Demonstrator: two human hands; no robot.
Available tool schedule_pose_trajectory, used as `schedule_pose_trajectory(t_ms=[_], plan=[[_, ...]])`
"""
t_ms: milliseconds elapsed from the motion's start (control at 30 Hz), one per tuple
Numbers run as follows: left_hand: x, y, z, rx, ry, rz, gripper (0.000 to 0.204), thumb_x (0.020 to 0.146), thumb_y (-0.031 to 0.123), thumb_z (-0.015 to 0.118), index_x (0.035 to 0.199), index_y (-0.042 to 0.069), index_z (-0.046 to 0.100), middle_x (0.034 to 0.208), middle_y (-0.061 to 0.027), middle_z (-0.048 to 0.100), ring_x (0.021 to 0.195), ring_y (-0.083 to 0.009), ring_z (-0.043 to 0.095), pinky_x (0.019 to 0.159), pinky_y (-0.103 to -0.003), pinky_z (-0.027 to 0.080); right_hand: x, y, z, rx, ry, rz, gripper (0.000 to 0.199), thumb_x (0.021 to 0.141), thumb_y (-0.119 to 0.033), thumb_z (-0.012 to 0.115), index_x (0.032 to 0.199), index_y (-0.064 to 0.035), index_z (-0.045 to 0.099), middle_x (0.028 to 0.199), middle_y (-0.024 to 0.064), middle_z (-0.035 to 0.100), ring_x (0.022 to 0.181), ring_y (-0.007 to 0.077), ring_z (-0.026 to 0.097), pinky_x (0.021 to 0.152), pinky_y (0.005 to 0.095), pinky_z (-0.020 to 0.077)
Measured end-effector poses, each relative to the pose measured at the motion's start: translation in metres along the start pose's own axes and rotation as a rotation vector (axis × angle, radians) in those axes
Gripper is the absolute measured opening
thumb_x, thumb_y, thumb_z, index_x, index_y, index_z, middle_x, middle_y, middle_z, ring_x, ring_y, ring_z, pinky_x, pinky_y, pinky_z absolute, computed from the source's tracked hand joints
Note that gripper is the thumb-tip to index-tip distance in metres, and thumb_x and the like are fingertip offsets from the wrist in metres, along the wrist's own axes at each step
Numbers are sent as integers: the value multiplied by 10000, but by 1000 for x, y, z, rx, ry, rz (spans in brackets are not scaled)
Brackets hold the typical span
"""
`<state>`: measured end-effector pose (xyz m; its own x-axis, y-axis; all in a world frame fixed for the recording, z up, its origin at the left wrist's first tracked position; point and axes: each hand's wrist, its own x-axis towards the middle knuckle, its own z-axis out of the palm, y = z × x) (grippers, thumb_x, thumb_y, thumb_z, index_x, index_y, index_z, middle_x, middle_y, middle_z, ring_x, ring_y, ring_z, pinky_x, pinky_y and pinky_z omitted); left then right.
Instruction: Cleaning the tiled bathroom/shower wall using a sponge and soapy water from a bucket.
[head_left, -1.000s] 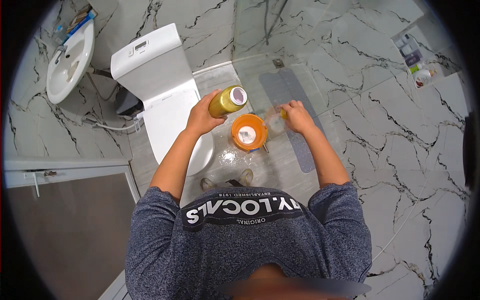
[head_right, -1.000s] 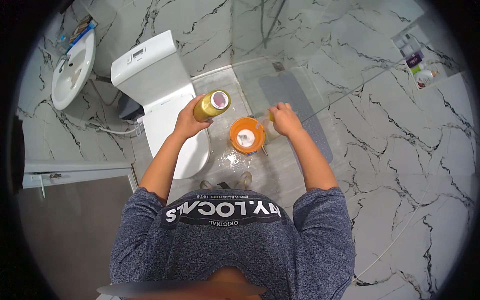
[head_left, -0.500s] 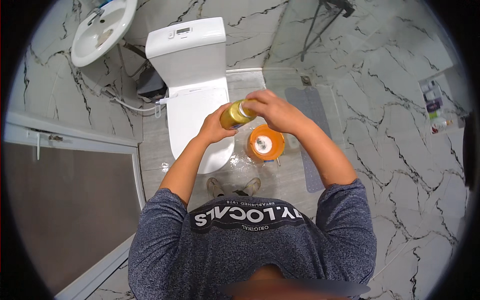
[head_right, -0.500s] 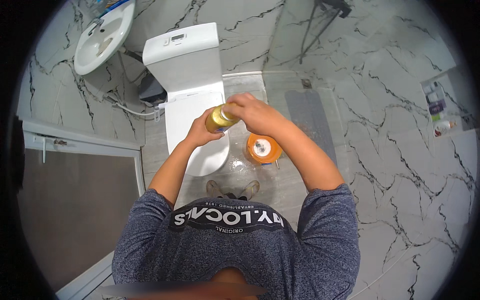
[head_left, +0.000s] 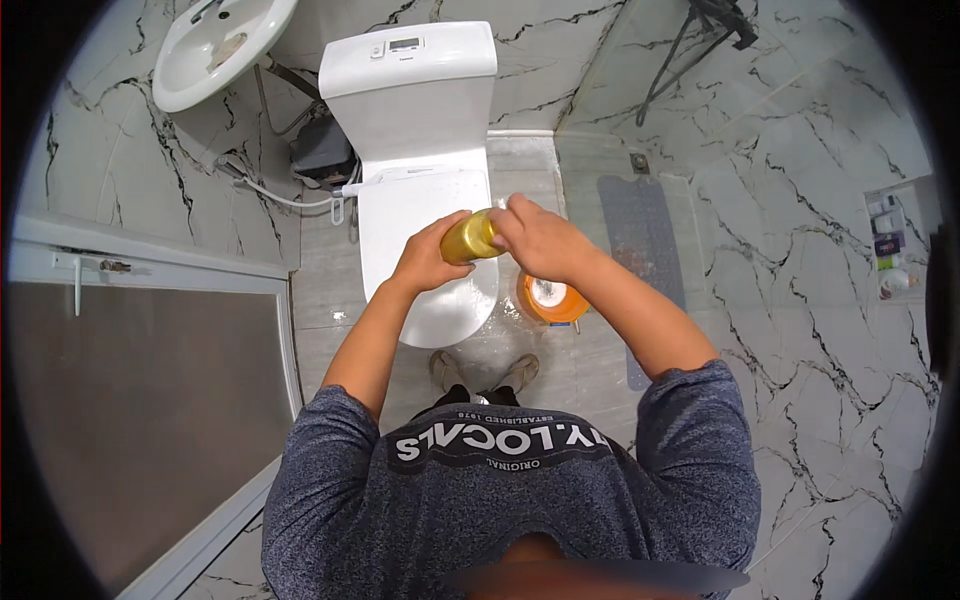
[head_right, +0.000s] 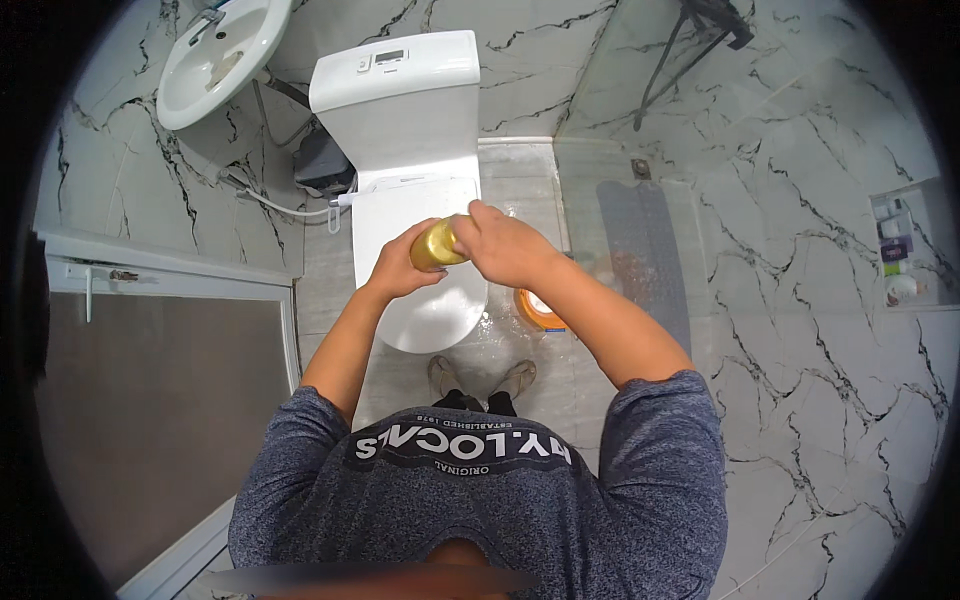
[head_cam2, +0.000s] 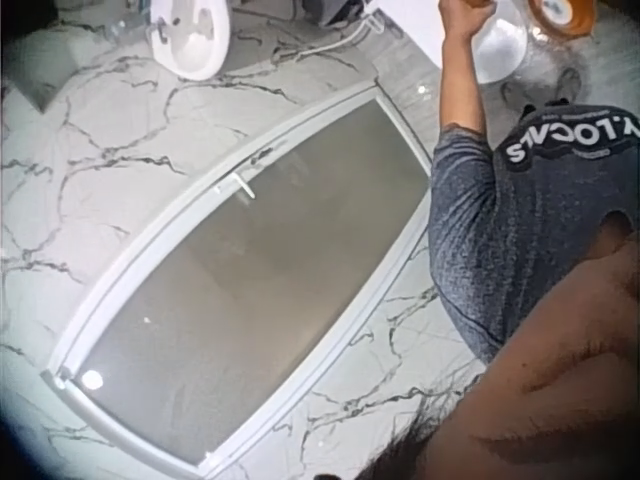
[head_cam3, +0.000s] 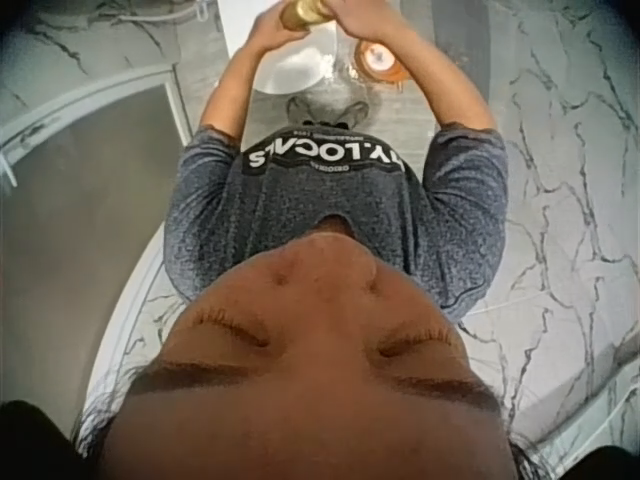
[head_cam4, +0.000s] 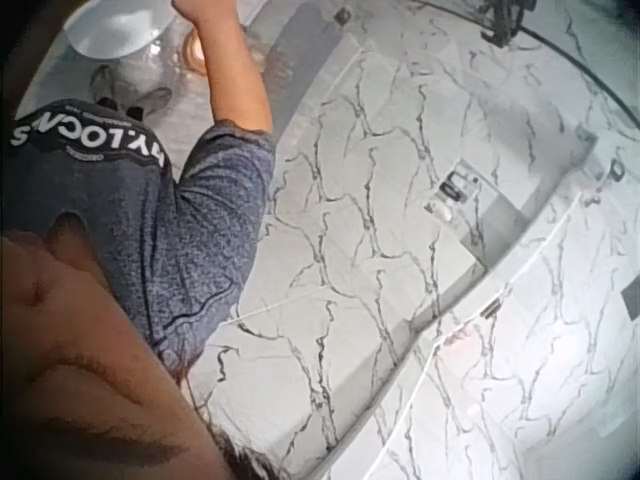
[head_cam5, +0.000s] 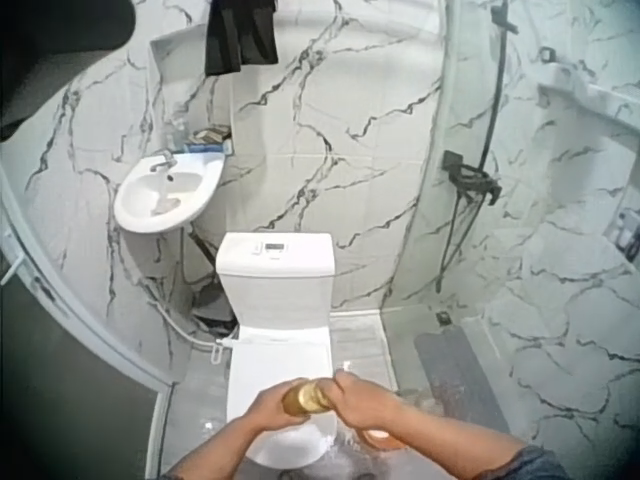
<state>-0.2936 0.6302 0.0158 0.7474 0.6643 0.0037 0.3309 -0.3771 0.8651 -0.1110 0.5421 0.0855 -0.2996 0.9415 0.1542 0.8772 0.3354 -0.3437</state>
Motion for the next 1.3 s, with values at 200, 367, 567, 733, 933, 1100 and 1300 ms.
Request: schedule_pose_trajectory(t_ms=[200, 367, 567, 733, 933, 1100, 1300], plan=[[14, -57, 32, 247, 20, 267, 675, 514, 126, 728, 1138, 122, 469, 1094, -105, 537, 987, -280, 520, 853, -344, 424, -12, 45, 87, 447, 6, 895, 336, 870, -352, 392, 914, -22, 436, 648, 122, 513, 530, 260, 515, 538, 373, 455], [24, -99, 69, 223, 149, 40, 682, 537, 131, 752, 1138, 50, 439, 1080, -119, 543, 992, -247, 527, 851, -348, 424, -73, 45, 165, 1628, 214, 1267, 410, 862, -466, 372, 993, -82, 423, 533, 15, 448, 373, 101, 379, 408, 264, 408], [41, -186, 116, -385, 417, -176, 491, 639, -31, 684, 1075, -12, 461, 1025, -101, 556, 915, -176, 557, 753, -282, 477, -196, 82, 353, 1539, 249, 1820, 363, 840, -333, 482, 1032, -30, 426, 751, 99, 497, 598, 179, 496, 510, 319, 474], [39, -218, 133, -319, 421, -260, 510, 643, -14, 695, 1094, -29, 458, 1063, -108, 527, 948, -195, 534, 799, -290, 458, -283, 150, 456, 1429, 367, 2086, 447, 824, -310, 511, 1128, 3, 415, 885, 165, 488, 704, 238, 509, 577, 353, 485], [13, -231, 144, -357, 436, -344, 589, 641, 33, 716, 1144, -19, 416, 1120, -109, 490, 1034, -211, 486, 898, -329, 394, -300, 201, 515, 1504, 927, 2369, 516, 817, -287, 520, 1257, -89, 335, 1037, 153, 440, 917, 282, 441, 807, 502, 378], [-19, -261, 160, -280, 420, -152, 748, 702, 75, 673, 1281, 39, 201, 1289, -151, 288, 1176, -248, 341, 986, -392, 274, -294, 224, 541, 1654, 1005, 2237, 359, 818, -225, 501, 1148, -122, 403, 1000, 110, 450, 943, 263, 448, 822, 501, 354], [-81, -225, 209, -270, 500, -345, 475, 803, 50, 539, 1218, 18, 309, 1123, -109, 425, 1012, -179, 447, 835, -289, 398, -270, 232, 505, 1578, 1369, 1856, 34, 817, -117, 459, 849, -107, 465, 691, 37, 482, 647, 194, 528, 639, 334, 443]])
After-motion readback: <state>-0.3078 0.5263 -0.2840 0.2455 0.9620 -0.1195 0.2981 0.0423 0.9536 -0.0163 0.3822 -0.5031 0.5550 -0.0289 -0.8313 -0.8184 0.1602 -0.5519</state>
